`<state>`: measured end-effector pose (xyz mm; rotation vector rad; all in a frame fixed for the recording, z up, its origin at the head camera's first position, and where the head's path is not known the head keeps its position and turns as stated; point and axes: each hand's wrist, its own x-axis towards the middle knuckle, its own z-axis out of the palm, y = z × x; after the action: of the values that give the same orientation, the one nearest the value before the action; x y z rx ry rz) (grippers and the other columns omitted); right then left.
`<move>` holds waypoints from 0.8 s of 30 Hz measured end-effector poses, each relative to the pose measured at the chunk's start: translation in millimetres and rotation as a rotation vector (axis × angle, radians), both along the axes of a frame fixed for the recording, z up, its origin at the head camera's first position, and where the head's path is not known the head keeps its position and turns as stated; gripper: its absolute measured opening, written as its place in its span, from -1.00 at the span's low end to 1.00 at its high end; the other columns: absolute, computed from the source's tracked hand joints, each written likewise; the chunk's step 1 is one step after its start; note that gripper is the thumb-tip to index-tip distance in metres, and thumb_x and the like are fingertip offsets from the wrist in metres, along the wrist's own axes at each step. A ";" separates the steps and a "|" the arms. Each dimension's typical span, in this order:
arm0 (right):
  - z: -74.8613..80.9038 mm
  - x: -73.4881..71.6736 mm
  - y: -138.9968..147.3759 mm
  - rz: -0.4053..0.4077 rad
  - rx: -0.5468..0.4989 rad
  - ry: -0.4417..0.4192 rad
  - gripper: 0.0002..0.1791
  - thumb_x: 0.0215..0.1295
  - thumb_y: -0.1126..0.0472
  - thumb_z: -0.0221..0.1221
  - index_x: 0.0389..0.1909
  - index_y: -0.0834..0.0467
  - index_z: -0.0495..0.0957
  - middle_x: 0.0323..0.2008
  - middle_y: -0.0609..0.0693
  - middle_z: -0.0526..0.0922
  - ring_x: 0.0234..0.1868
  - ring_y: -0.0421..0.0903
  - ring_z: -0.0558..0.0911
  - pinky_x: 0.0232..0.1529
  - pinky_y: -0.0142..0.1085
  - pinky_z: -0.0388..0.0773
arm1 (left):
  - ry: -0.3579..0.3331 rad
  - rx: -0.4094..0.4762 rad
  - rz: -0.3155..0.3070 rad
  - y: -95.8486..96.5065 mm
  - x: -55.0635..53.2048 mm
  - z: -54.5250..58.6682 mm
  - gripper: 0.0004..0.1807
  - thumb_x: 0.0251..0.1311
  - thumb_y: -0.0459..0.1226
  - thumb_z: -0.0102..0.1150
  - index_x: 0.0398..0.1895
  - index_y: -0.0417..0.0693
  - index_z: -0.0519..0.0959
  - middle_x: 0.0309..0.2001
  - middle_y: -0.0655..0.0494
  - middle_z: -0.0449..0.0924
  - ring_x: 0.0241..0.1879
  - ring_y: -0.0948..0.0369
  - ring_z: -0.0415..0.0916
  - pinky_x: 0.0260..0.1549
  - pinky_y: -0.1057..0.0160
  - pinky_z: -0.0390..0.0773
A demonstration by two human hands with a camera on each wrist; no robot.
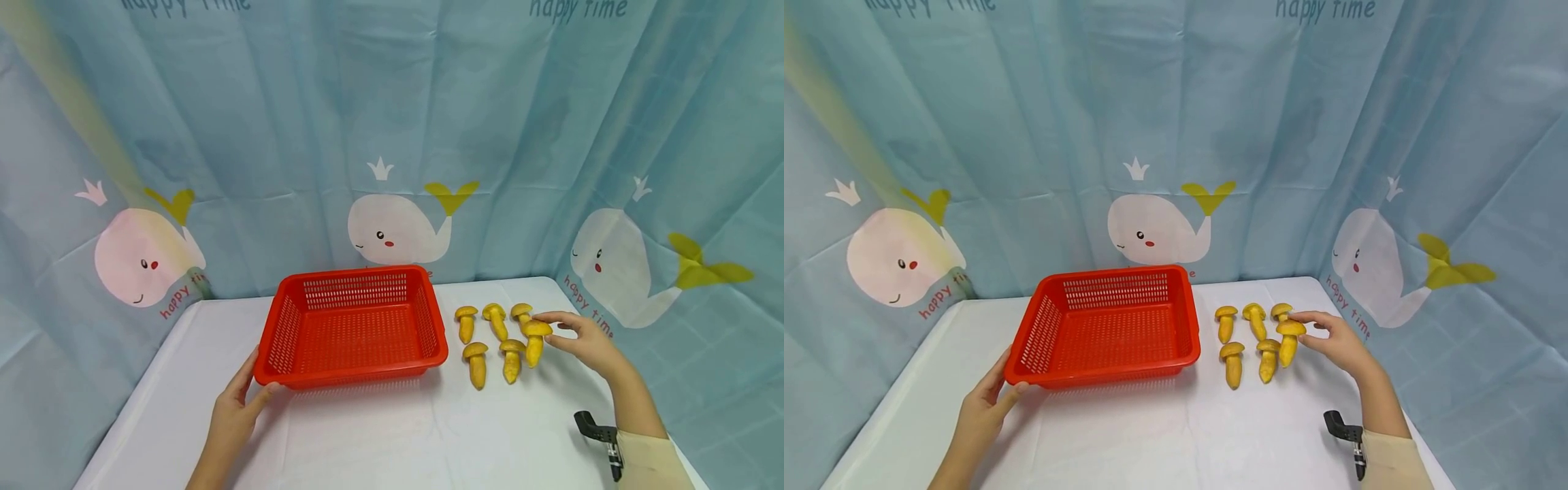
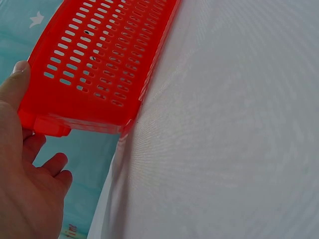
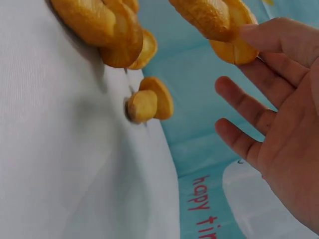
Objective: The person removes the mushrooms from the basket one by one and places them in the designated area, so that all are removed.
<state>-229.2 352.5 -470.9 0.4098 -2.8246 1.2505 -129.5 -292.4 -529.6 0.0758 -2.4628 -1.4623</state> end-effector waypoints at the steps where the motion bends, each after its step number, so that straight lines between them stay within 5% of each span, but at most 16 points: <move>1: -1.1 -0.8 1.3 -0.001 -0.001 -0.006 -0.57 0.41 0.06 0.31 0.26 0.01 0.61 0.28 0.15 0.58 0.30 0.30 0.41 0.18 0.36 0.40 | 0.003 0.001 0.001 0.0 -0.4 -0.3 -0.13 0.33 -0.17 0.34 0.62 0.38 0.13 0.58 0.21 0.18 0.46 0.65 0.04 0.21 0.76 0.15; 7: -8.7 -3.4 8.3 -0.008 0.014 -0.027 -0.58 0.40 0.06 0.31 0.25 0.01 0.62 0.25 0.13 0.62 0.27 0.17 0.46 0.22 0.31 0.41 | 0.010 0.008 -0.003 0.2 -0.6 -1.8 -0.13 0.33 -0.19 0.35 0.61 0.38 0.13 0.58 0.21 0.19 0.45 0.66 0.04 0.22 0.76 0.15; 15: -18.6 -4.4 16.6 0.002 0.022 -0.022 -0.60 0.40 0.10 0.31 0.23 -0.01 0.63 0.21 0.04 0.67 0.14 -0.34 0.49 0.21 0.11 0.45 | 0.033 0.034 -0.022 0.0 -0.4 -2.4 -0.13 0.32 -0.24 0.36 0.61 0.33 0.16 0.58 0.17 0.20 0.47 0.61 0.06 0.24 0.74 0.18; 24: -29.2 -8.9 24.0 -0.003 0.048 -0.070 -0.61 0.44 0.14 0.26 0.24 0.02 0.63 0.21 0.07 0.66 0.10 -0.32 0.50 0.09 -0.15 0.55 | 0.037 0.033 -0.024 0.3 -0.3 -0.9 -0.13 0.31 -0.25 0.36 0.61 0.33 0.16 0.57 0.18 0.21 0.47 0.61 0.07 0.24 0.74 0.18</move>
<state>-238.1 376.5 -500.0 0.3703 -2.9173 1.2233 -129.8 -292.1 -530.5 0.0261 -2.4183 -1.5006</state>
